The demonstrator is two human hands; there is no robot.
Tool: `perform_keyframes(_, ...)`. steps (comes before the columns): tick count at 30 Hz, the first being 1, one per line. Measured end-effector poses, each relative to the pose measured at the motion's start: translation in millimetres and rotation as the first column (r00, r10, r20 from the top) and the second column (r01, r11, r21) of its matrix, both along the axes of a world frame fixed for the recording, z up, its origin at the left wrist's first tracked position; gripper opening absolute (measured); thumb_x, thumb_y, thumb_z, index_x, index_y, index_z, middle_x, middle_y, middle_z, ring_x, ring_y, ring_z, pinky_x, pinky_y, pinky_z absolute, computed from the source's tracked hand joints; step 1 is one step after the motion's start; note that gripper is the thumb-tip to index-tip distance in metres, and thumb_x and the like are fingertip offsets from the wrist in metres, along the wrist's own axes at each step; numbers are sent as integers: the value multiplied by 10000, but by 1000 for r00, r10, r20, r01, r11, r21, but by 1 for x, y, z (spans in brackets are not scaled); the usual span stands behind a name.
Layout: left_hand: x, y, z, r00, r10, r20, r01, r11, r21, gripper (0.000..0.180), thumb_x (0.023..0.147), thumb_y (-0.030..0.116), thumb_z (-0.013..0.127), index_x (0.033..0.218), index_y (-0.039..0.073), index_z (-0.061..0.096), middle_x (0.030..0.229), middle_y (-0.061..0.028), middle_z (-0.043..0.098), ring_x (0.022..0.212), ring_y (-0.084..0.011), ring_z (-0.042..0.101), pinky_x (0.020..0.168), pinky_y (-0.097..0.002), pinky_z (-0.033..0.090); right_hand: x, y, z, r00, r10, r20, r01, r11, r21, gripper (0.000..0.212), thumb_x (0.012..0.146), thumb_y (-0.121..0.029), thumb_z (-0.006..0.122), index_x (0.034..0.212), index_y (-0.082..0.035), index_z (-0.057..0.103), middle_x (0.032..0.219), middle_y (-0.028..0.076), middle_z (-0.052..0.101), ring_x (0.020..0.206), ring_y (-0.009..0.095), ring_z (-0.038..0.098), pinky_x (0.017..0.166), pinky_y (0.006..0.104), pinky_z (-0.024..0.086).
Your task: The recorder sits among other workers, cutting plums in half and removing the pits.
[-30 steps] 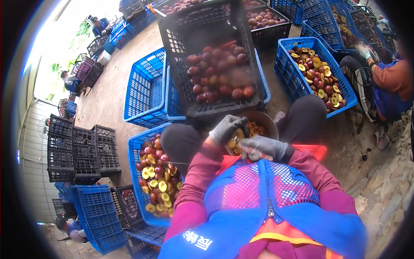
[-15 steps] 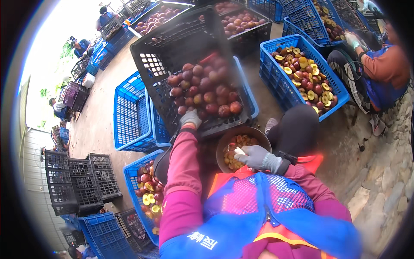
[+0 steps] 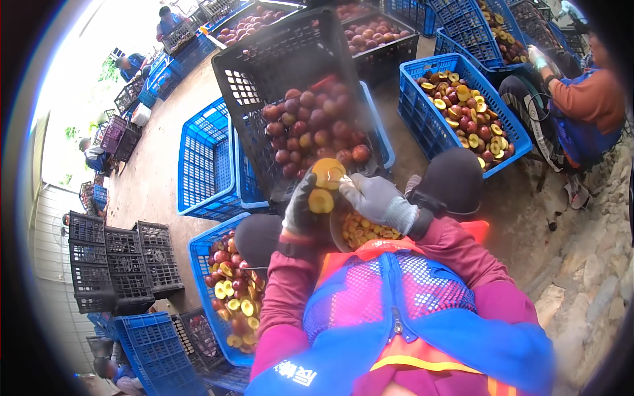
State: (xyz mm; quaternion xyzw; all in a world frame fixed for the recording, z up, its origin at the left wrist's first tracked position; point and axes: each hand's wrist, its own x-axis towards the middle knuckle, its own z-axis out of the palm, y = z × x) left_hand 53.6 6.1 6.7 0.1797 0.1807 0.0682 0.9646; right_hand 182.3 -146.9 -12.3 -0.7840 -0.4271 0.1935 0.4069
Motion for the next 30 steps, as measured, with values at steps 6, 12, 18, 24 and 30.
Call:
perform_keyframes(6, -13, -30, -38, 977, 83, 194, -202, 630, 750, 433, 1074, 79, 592, 1488, -3, 493, 1314, -138, 652, 1152, -214, 653, 968, -340, 564, -27, -15, 0, 997, -34, 74, 36, 999, -31, 402, 1094, -431, 525, 1028, -44, 616, 819, 273, 706, 797, 503, 684, 721, 596, 514)
perform_keyframes(12, -17, -13, -89, 984, 80, 157, -173, 287, 942, 388, 1128, 197, 499, 1465, 4, 514, 1306, -123, 649, 1141, -198, 643, 969, -325, 547, -42, -22, 0, 989, -45, 140, 52, 997, -48, 427, 1095, -430, 521, 998, -25, 615, 801, 279, 696, 763, 507, 676, 705, 595, 512)
perform_keyframes(18, -24, -41, -65, 989, 130, -72, -13, 559, 829, 476, 1119, 420, 531, 1391, 33, 584, 1260, -125, 664, 1142, -209, 625, 1015, -367, 501, -39, -32, -36, 991, 122, -50, -122, 993, 7, 466, 1115, -430, 485, 1047, 0, 652, 742, 205, 687, 634, 376, 690, 584, 492, 537)
perform_keyframes(24, -41, -32, -59, 994, -36, -105, 110, 406, 907, 525, 1094, 455, 571, 1383, 17, 589, 1235, -116, 674, 1135, -201, 626, 1020, -352, 494, -45, -53, -9, 373, 51, -926, -235, 971, -41, 555, 1130, -503, 422, 995, -6, 629, 568, 26, 496, 352, 128, 421, 319, 296, 345)
perform_keyframes(30, -46, -29, -33, 963, -268, -29, 176, 543, 821, 543, 1090, 491, 571, 1385, 36, 600, 1260, -96, 675, 1167, -191, 627, 1016, -340, 504, -45, -71, -15, -67, 57, -996, -187, 980, 68, 533, 1146, -472, 423, 1026, 9, 619, 540, 26, 451, 312, 120, 344, 293, 274, 256)
